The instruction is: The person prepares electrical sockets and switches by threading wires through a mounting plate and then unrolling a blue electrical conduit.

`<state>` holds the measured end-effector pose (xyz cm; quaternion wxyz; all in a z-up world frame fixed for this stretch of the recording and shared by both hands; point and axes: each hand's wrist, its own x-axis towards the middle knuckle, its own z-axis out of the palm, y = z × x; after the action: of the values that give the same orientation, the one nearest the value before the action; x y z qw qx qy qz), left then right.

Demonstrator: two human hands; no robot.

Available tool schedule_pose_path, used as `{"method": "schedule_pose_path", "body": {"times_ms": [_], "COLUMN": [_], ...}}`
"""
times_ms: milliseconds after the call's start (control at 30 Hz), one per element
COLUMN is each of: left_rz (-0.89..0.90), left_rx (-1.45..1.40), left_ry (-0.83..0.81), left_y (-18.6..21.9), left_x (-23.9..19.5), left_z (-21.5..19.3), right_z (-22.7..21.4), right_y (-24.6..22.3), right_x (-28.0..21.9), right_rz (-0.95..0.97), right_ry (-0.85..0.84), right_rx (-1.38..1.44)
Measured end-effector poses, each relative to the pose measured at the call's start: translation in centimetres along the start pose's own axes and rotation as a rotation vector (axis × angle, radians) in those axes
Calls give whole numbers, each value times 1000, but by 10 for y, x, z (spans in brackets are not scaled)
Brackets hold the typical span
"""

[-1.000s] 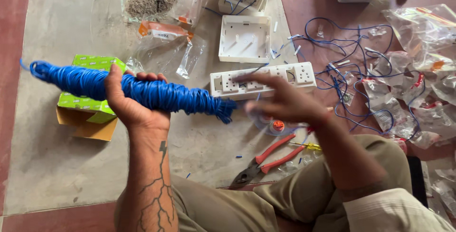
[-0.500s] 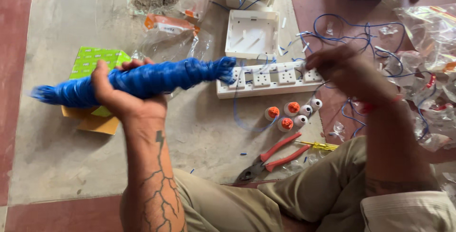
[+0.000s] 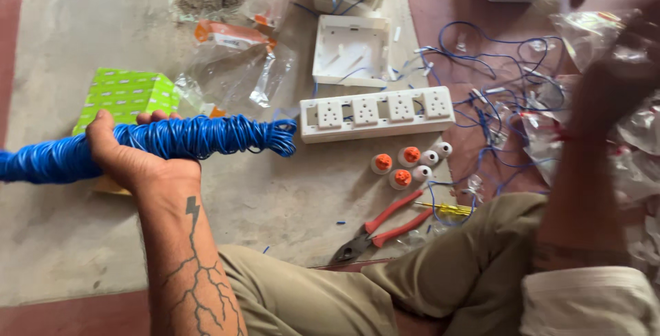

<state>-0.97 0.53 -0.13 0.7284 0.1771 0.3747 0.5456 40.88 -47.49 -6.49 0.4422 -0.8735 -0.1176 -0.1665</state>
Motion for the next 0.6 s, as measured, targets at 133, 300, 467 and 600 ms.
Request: {"method": "schedule_pose_path", "body": {"times_ms": [133,300,467,600], "left_rz": [-227,-281,-309,-261], "left_rx": [69,85,180,412], "left_ry": [-96,-244,-220,33], "left_y": [-18,-26,-32,-52], "left_x": [-16,-5,27,50], "left_z": [9,8,-7,-21], "right_z": [88,105,113,48], "right_y": [-111,-188,-125,-48], "right_x": [-90,-156,-110,-53], "right_rz": [-251,-698,-402,-92], "right_ry": [-481,-880,-772,-539], "right_rx": [259,179,173,-245]}}
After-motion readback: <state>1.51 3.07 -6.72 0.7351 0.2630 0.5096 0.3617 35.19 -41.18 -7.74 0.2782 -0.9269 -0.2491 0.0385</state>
